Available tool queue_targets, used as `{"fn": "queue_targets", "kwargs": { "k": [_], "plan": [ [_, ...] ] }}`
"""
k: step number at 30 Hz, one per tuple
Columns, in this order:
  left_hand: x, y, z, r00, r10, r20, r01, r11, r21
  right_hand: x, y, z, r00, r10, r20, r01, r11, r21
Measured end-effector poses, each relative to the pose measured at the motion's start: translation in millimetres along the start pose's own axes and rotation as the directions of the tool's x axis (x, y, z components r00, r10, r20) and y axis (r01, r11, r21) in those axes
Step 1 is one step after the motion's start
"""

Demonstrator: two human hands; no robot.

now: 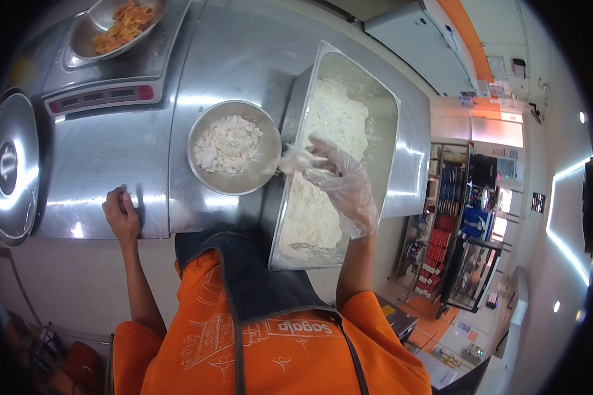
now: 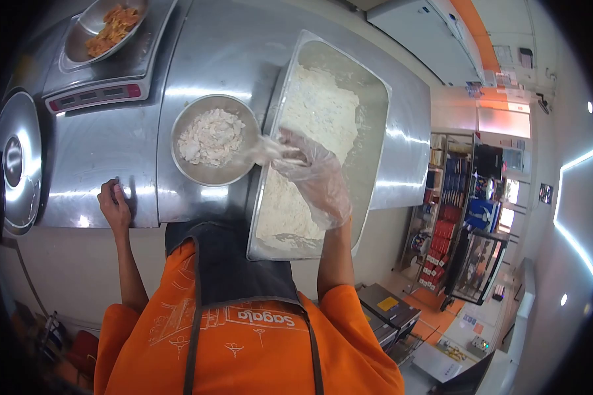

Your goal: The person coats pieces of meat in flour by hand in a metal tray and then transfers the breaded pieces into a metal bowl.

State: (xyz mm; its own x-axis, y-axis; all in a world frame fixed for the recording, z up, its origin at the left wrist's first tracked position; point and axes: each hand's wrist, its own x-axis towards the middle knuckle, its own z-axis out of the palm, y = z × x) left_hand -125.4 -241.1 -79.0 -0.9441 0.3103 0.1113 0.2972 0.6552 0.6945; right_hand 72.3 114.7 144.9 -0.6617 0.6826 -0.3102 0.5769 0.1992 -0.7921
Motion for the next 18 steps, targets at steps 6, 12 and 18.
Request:
{"fn": "queue_targets", "kwargs": {
  "k": [6,12,18],
  "plan": [
    [-0.1,-0.7,0.7,1.0,-0.018,-0.022,0.018,1.0,0.01,-2.9,139.5,-41.2,0.986,0.09,-0.14,-0.15,0.846,-0.512],
    [1.0,0.1,0.5,1.0,0.015,-0.019,-0.014,1.0,0.01,-20.7,242.1,-28.9,0.99,-0.123,-0.073,0.043,0.74,-0.671],
    [1.3,1.1,2.2,0.999,0.033,-0.041,-0.033,0.999,0.005,-34.9,208.3,-61.3,0.958,0.198,-0.208,-0.227,0.965,-0.129]
  ]
}}
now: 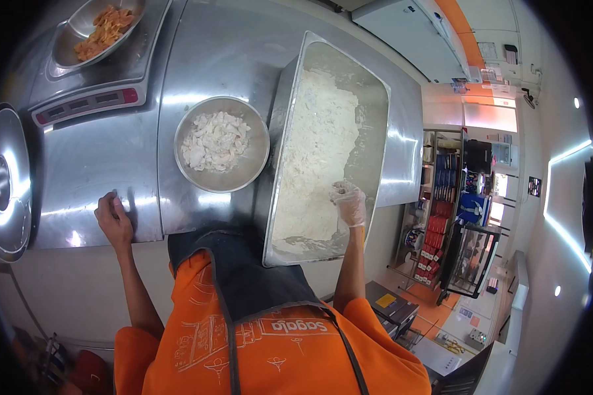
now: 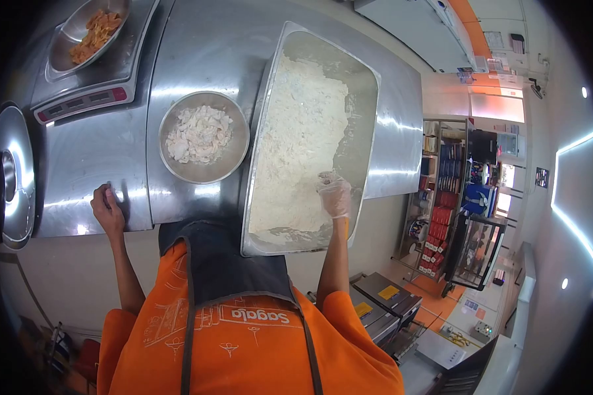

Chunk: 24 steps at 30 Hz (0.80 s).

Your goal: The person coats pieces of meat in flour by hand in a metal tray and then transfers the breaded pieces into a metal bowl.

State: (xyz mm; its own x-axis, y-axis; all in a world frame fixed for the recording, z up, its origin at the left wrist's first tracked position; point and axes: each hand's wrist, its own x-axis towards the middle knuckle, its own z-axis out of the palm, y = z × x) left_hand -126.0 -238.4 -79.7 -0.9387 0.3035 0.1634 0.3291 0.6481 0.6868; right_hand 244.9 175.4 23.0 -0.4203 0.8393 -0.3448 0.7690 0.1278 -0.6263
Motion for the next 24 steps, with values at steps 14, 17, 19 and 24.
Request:
{"fn": "queue_targets", "kwargs": {
  "k": [14,17,19,24],
  "plan": [
    [-1.1,1.2,-0.5,0.999,-0.032,-0.006,0.032,0.999,0.001,-20.0,-52.5,-17.3,0.99,-0.137,-0.007,0.133,0.971,-0.199],
    [-0.3,3.8,-2.0,0.999,-0.042,0.009,0.042,0.999,0.006,-34.1,-127.8,-6.4,0.995,-0.081,0.064,0.054,0.937,0.346],
    [-0.6,-0.4,-2.9,0.999,-0.033,0.017,0.032,0.999,0.031,-39.0,-173.0,1.8,0.984,-0.066,0.163,-0.02,0.879,0.477],
    [-1.5,-0.3,-1.2,1.0,-0.023,0.012,0.022,0.999,0.046,-17.7,-125.5,22.5,0.979,-0.121,0.162,0.103,0.988,0.114]
  ]
}}
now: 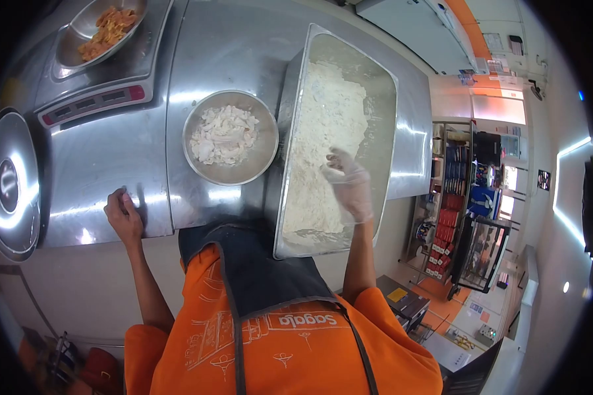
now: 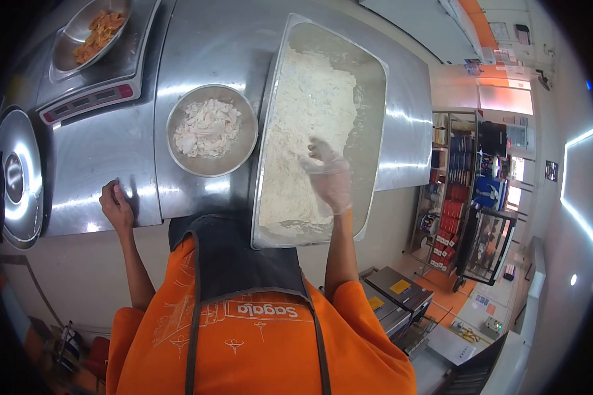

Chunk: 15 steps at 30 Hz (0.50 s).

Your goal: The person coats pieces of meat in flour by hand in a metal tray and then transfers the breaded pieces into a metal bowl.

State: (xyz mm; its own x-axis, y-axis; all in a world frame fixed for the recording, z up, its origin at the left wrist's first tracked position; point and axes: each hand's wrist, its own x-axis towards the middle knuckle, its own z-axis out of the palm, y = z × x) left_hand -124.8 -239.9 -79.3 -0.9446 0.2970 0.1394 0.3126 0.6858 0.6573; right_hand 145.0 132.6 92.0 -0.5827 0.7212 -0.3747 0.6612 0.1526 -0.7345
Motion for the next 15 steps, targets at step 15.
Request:
{"fn": "queue_targets", "kwargs": {
  "k": [15],
  "plan": [
    [-1.1,-5.5,6.0,1.0,0.019,-0.015,-0.019,1.0,0.004,-28.6,83.8,39.3,0.884,-0.19,0.428,0.385,0.816,-0.432]
  ]
}}
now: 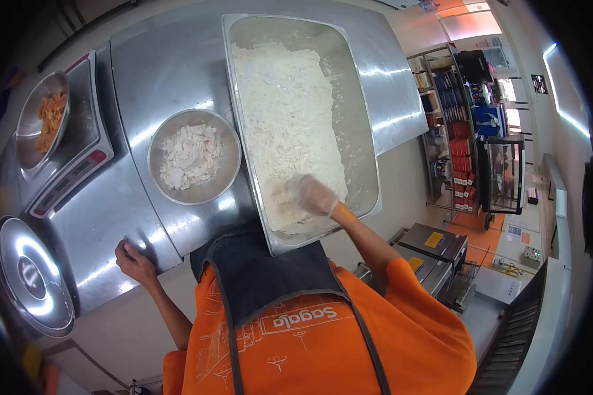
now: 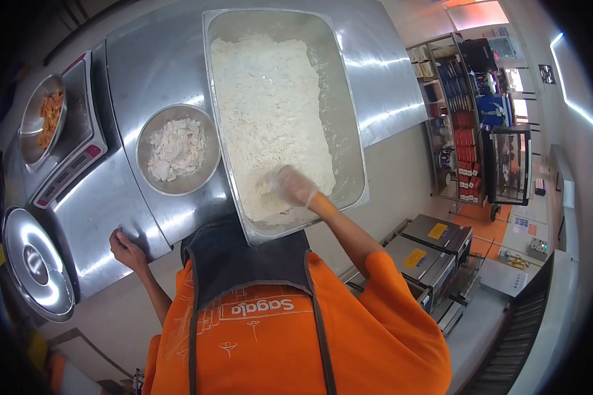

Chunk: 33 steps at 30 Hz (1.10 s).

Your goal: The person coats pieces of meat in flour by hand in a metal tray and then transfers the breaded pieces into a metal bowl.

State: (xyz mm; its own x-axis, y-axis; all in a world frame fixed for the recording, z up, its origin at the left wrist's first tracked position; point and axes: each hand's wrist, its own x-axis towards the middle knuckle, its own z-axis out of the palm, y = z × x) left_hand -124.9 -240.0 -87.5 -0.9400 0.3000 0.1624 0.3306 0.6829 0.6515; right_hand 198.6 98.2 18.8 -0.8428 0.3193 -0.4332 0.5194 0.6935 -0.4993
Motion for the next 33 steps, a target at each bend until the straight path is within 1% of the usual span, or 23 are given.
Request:
{"fn": "queue_targets", "kwargs": {
  "k": [2,3,5,6,8,9,11,12,13,14,15,17,18,19,20,24,27,28,29,30,31,32,33],
  "plan": [
    [0.5,4.7,-0.8,1.0,0.0,0.006,0.0,1.0,0.015,-15.0,0.2,-34.2,0.95,0.295,-0.098,-0.247,0.908,0.338],
    [0.3,6.1,-0.9,1.0,-0.008,0.009,0.008,1.0,0.001,-23.0,11.2,-44.7,0.948,0.301,-0.099,-0.25,0.903,0.348],
    [-0.3,6.4,-1.6,1.0,-0.007,0.023,0.007,1.0,-0.007,-35.5,29.0,-55.0,0.877,0.444,-0.182,-0.432,0.896,0.103],
    [-0.6,6.2,-1.7,1.0,0.0,0.022,0.0,1.0,-0.004,-38.1,38.7,-38.8,0.874,0.452,-0.18,-0.438,0.892,0.114],
    [1.2,6.1,-0.4,1.0,0.015,0.023,-0.015,1.0,-0.005,-40.7,65.7,1.8,0.913,0.373,0.167,-0.309,0.897,-0.316],
    [0.8,5.1,-0.6,1.0,0.013,0.026,-0.013,1.0,-0.007,-36.7,61.1,9.6,0.911,0.377,0.165,-0.314,0.896,-0.312],
    [0.2,6.0,-1.6,0.999,0.017,0.031,-0.017,1.0,-0.004,-22.0,44.3,28.1,0.825,0.552,0.121,-0.53,0.83,-0.173],
    [-0.3,8.1,-2.1,1.0,0.021,0.023,-0.021,1.0,-0.007,-22.5,56.7,40.6,0.824,0.554,0.12,-0.533,0.829,-0.166],
    [0.2,9.3,-1.2,1.0,0.025,0.011,-0.025,1.0,-0.013,-21.6,81.3,60.9,0.957,0.289,0.0,-0.288,0.952,-0.106],
    [1.1,6.5,0.2,1.0,0.029,0.01,-0.028,0.999,-0.015,-20.1,95.3,70.9,0.991,-0.001,-0.133,-0.01,0.996,-0.086],
    [0.8,1.4,1.2,1.0,0.029,0.009,-0.029,1.0,-0.002,-19.1,85.2,55.4,0.991,-0.004,-0.135,-0.008,0.996,-0.09],
    [-0.8,0.8,1.8,1.0,0.019,0.001,-0.019,1.0,0.017,-16.3,36.5,-3.7,0.943,0.33,0.041,-0.317,0.851,0.419],
    [-0.9,4.7,1.9,1.0,0.019,-0.002,-0.019,1.0,0.011,-15.0,26.4,-13.8,0.946,0.32,0.046,-0.31,0.855,0.417],
    [0.3,6.7,0.4,1.0,0.025,-0.003,-0.025,1.0,0.006,-14.9,18.4,-20.0,0.93,0.367,0.014,-0.251,0.606,0.755],
    [0.5,6.7,-0.7,1.0,0.028,-0.004,-0.028,1.0,0.011,-15.8,13.6,-24.5,0.905,0.425,0.007,-0.127,0.254,0.959],
    [-0.1,8.1,-0.8,1.0,-0.01,0.027,0.009,1.0,0.004,-20.1,22.1,-36.7,0.896,0.442,0.036,-0.152,0.228,0.962],
    [-1.3,11.7,-1.3,0.999,-0.02,0.026,0.019,1.0,0.014,-16.4,23.6,-37.7,0.886,0.463,0.024,-0.193,0.322,0.927],
    [-0.8,12.2,-1.4,1.0,-0.019,0.022,0.019,1.0,0.013,-8.7,6.6,-49.0,0.942,0.329,-0.065,-0.196,0.697,0.69],
    [-0.9,10.1,-1.2,1.0,-0.015,0.023,0.014,1.0,0.014,-0.3,-6.7,-52.2,0.982,0.168,-0.089,-0.131,0.937,0.323],
    [-1.7,6.4,-0.3,1.0,-0.003,0.021,0.002,1.0,0.022,10.9,-14.4,-36.0,0.981,0.17,-0.095,-0.13,0.936,0.326],
    [-0.7,3.4,0.3,1.0,0.012,0.019,-0.013,1.0,0.029,23.0,-21.5,-8.3,0.969,-0.055,-0.242,0.036,0.996,-0.082],
    [0.5,3.3,0.9,1.0,0.024,0.02,-0.025,0.999,0.025,28.6,-24.0,14.1,0.908,-0.31,-0.282,0.139,0.859,-0.493],
    [-0.2,5.0,0.4,1.0,0.015,0.024,-0.016,1.0,0.019,28.2,-23.7,27.8,0.906,-0.307,-0.292,0.132,0.86,-0.493]
  ]
}}
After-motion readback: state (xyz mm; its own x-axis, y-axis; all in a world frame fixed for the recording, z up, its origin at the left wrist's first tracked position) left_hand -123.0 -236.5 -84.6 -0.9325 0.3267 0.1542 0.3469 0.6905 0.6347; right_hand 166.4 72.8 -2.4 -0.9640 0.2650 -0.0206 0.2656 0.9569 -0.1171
